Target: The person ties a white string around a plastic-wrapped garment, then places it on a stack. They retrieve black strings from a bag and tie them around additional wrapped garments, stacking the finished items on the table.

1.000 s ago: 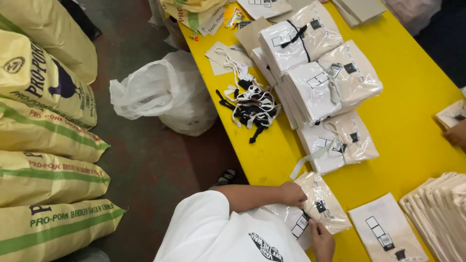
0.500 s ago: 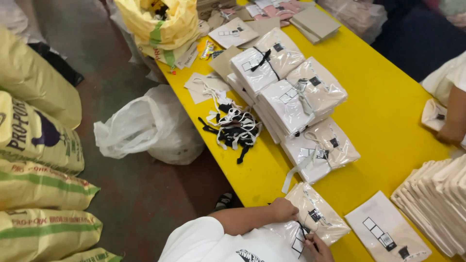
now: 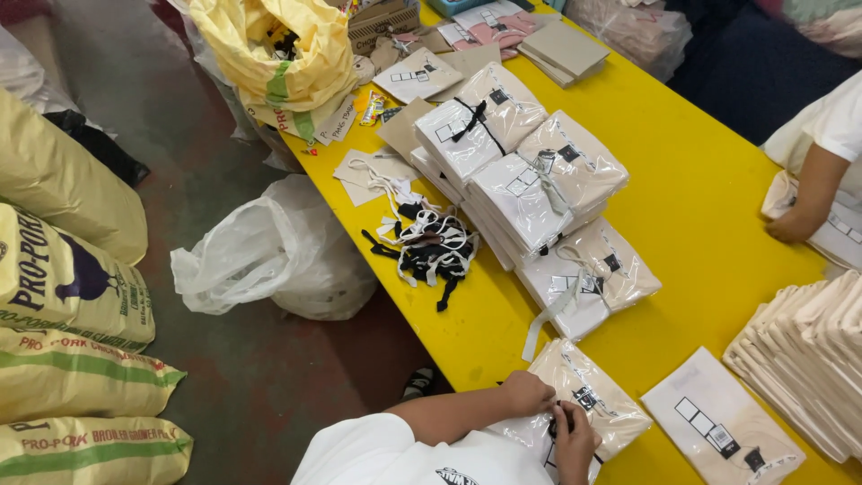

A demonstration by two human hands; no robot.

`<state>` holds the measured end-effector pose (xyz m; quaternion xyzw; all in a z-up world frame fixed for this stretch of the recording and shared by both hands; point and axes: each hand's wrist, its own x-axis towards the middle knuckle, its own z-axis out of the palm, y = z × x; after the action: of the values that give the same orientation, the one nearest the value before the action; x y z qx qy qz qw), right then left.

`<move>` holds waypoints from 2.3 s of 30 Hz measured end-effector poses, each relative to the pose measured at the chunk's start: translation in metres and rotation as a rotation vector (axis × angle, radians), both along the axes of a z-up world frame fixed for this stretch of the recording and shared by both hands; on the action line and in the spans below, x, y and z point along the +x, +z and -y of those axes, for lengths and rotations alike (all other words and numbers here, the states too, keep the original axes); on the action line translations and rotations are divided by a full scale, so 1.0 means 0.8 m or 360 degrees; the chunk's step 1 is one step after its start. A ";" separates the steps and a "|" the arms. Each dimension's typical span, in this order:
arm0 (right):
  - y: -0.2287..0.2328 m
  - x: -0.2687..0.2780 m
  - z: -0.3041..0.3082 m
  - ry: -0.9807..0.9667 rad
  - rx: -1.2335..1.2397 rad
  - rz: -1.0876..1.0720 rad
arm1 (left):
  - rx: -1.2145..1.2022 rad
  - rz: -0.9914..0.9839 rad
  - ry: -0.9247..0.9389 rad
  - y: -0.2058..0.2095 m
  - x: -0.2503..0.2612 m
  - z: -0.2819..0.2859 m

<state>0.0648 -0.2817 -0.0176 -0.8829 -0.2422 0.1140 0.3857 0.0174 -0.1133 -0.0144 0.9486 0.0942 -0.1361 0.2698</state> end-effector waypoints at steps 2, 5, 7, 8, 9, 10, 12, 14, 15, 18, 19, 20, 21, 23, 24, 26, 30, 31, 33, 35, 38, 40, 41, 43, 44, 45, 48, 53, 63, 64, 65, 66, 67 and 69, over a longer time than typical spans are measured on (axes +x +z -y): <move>-0.021 0.004 0.001 -0.0007 -0.0016 0.0034 | -0.0028 0.0011 0.0047 0.007 -0.004 0.001; -0.039 0.007 0.006 0.0036 -0.0049 0.0101 | -0.0069 -0.0004 0.0093 0.014 -0.006 0.002; -0.030 0.002 0.008 0.0092 -0.0076 0.0135 | -0.0090 -0.0029 0.0097 0.013 -0.005 0.004; -0.020 -0.004 0.005 0.0101 -0.0133 0.0123 | -0.0075 -0.0035 0.0086 0.010 -0.005 0.004; -0.009 -0.010 0.002 0.0110 -0.0191 0.0111 | -0.0059 -0.0040 0.0075 0.008 -0.004 0.004; -0.002 -0.012 0.001 0.0111 -0.0194 0.0110 | -0.0062 -0.0042 0.0077 0.003 -0.004 0.004; 0.011 -0.014 0.000 0.0139 -0.0176 0.0014 | -0.0064 0.0024 0.0096 -0.007 -0.003 0.006; 0.017 -0.010 -0.006 0.0174 -0.0073 0.0045 | -0.0072 0.0065 0.0103 -0.012 -0.004 0.006; 0.020 -0.008 -0.008 0.0210 0.0032 0.0079 | -0.0077 0.0108 0.0113 -0.014 -0.004 0.007; -0.002 -0.001 -0.006 0.0098 0.0155 -0.0001 | -0.0061 0.0061 0.0100 0.000 -0.005 0.006; 0.002 -0.004 -0.004 0.0090 0.0157 0.0001 | -0.0059 0.0062 0.0092 0.003 -0.005 0.006; 0.007 -0.007 -0.002 0.0077 0.0179 -0.0075 | -0.0057 0.0036 0.0091 0.005 -0.005 0.006; 0.011 -0.010 0.000 0.0065 0.0200 -0.0151 | -0.0055 0.0010 0.0089 0.008 -0.006 0.006; 0.028 -0.013 0.011 -0.0079 0.0155 -0.0371 | -0.0047 0.0020 0.0075 0.013 -0.008 0.004; 0.035 -0.013 0.018 -0.0224 0.0107 -0.0589 | -0.0042 0.0031 0.0063 0.015 -0.009 0.004; 0.027 -0.010 0.045 -0.0288 -0.0001 -0.0409 | -0.0036 0.0018 0.0056 0.022 -0.011 0.004; -0.031 0.017 0.093 -0.0341 -0.0543 -0.0268 | -0.0063 -0.0040 0.0032 0.030 -0.011 0.002; -0.023 0.011 0.087 -0.0347 -0.0538 -0.0266 | -0.0058 -0.0036 0.0025 0.027 -0.009 0.001; -0.008 -0.008 0.080 -0.0291 -0.0785 -0.0302 | -0.0066 0.0000 0.0026 0.019 -0.009 0.001; 0.050 -0.024 0.061 -0.0244 -0.1139 -0.0187 | -0.0071 -0.0006 0.0031 0.028 -0.012 0.006; 0.111 -0.039 0.025 -0.0165 -0.1645 0.0001 | -0.0059 0.0001 0.0052 0.018 -0.010 0.003; 0.112 -0.042 0.015 -0.0153 -0.1812 0.0069 | -0.0056 0.0013 0.0050 0.014 -0.009 0.003; 0.096 -0.041 0.015 -0.0149 -0.1614 0.0065 | -0.0058 -0.0009 0.0049 0.016 -0.009 0.003; 0.056 -0.027 0.026 -0.0122 -0.1421 0.0074 | -0.0066 -0.0030 0.0072 0.016 -0.010 0.006; 0.031 -0.012 0.032 -0.0147 -0.1350 0.0017 | -0.0051 0.0006 0.0052 0.014 -0.009 0.005; 0.006 0.002 0.038 -0.0171 -0.1279 -0.0039 | -0.0036 0.0042 0.0031 0.012 -0.008 0.004; -0.042 0.024 0.062 0.0072 -0.1169 -0.0023 | -0.0002 0.0004 0.0019 0.005 -0.004 0.003; -0.118 0.057 0.071 0.0425 -0.0244 -0.0180 | -0.0062 0.0005 0.0046 0.016 -0.006 0.001; 0.059 0.007 -0.024 0.0555 0.0314 -0.0206 | -0.0144 0.0025 0.0039 0.016 -0.009 -0.005; 0.058 0.005 -0.021 0.0541 0.0311 -0.0210 | -0.0148 0.0020 0.0026 0.015 -0.011 -0.003; 0.057 0.003 -0.019 0.0581 0.0333 -0.0189 | -0.0203 0.0027 0.0059 0.015 -0.013 -0.001; 0.056 0.004 -0.021 0.0630 0.0359 -0.0161 | -0.0252 0.0039 0.0100 0.016 -0.014 -0.003; 0.050 0.009 -0.018 0.0625 0.0362 -0.0160 | -0.0249 0.0039 0.0095 0.021 -0.014 -0.004; 0.036 0.018 -0.007 0.0635 0.0348 -0.0150 | -0.0283 -0.0036 0.0177 0.028 -0.015 -0.004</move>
<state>0.0794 -0.2764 0.0114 -0.7642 -0.4047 0.2022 0.4596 0.0050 -0.1099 0.0083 0.9125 0.1373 -0.1395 0.3591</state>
